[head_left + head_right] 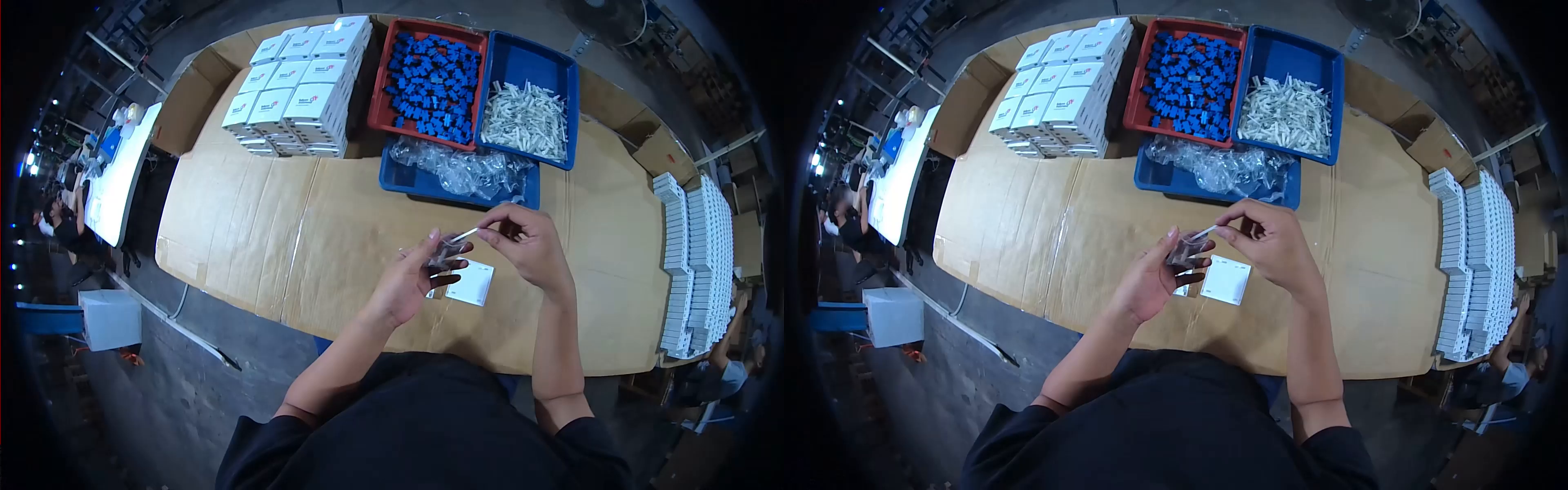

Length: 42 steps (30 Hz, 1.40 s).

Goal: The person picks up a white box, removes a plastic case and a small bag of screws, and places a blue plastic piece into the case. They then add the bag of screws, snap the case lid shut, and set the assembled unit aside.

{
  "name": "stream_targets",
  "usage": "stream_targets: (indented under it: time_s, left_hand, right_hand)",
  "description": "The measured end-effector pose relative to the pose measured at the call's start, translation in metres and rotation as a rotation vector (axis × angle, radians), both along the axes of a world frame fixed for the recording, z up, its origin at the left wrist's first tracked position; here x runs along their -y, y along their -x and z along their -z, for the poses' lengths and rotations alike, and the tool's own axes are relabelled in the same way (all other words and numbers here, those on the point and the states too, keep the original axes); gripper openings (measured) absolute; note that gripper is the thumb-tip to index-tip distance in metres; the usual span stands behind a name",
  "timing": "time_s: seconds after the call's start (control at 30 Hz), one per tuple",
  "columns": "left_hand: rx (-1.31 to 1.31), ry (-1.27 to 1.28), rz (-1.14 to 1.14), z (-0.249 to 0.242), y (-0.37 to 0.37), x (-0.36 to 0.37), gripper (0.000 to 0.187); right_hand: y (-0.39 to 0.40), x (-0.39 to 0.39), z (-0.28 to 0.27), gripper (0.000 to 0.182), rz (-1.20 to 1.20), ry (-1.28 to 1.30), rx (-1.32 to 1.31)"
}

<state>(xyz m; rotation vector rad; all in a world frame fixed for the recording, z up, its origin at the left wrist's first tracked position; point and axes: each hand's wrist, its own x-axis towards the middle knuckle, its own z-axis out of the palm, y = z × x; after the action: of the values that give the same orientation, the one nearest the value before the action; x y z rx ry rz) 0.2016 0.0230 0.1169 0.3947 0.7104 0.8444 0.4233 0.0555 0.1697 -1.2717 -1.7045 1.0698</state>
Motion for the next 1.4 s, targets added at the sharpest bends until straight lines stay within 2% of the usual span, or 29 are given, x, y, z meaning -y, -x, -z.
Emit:
stream_targets:
  time_s: [0.07, 0.37, 0.57, 0.67, 0.77, 0.87, 0.97, 1.17, 1.4]
  left_hand:
    - [0.033, 0.014, 0.01, 0.0, 0.0, 0.0, 0.051]
    - [0.047, 0.055, -0.023, 0.013, 0.004, 0.001, 0.043]
    - [-0.006, 0.027, -0.023, 0.014, 0.005, 0.002, 0.047]
    - [0.054, 0.029, -0.031, 0.01, 0.007, 0.001, 0.049]
    - [0.034, -0.068, -0.011, 0.014, 0.011, 0.0, 0.043]
    - [-0.261, -0.329, 0.034, 0.017, 0.011, 0.0, 0.035]
    - [-0.234, -0.288, -0.008, 0.009, 0.012, 0.001, 0.028]
    - [-0.293, -0.325, -0.102, 0.022, 0.004, 0.002, 0.018]
    - [-0.301, -0.349, -0.165, 0.028, 0.004, 0.001, 0.02]
  right_hand:
    - [0.007, -0.007, -0.003, 0.013, -0.114, -0.029, 0.075]
    - [0.025, -0.023, 0.007, 0.008, -0.333, 0.035, -0.008]
    - [0.018, -0.03, -0.01, 0.016, -0.495, 0.096, 0.226]
    - [0.014, -0.032, -0.008, 0.015, -0.521, 0.099, 0.252]
    - [0.01, -0.034, 0.002, 0.016, -0.441, 0.191, 0.08]
    - [0.005, -0.036, 0.0, 0.014, -0.371, 0.237, 0.098]
    - [0.006, -0.032, -0.003, 0.014, -0.339, 0.322, 0.121]
    - [0.02, -0.017, 0.025, 0.026, -0.21, 0.241, -0.356]
    - [0.032, 0.0, 0.041, 0.025, -0.074, 0.226, -0.469]
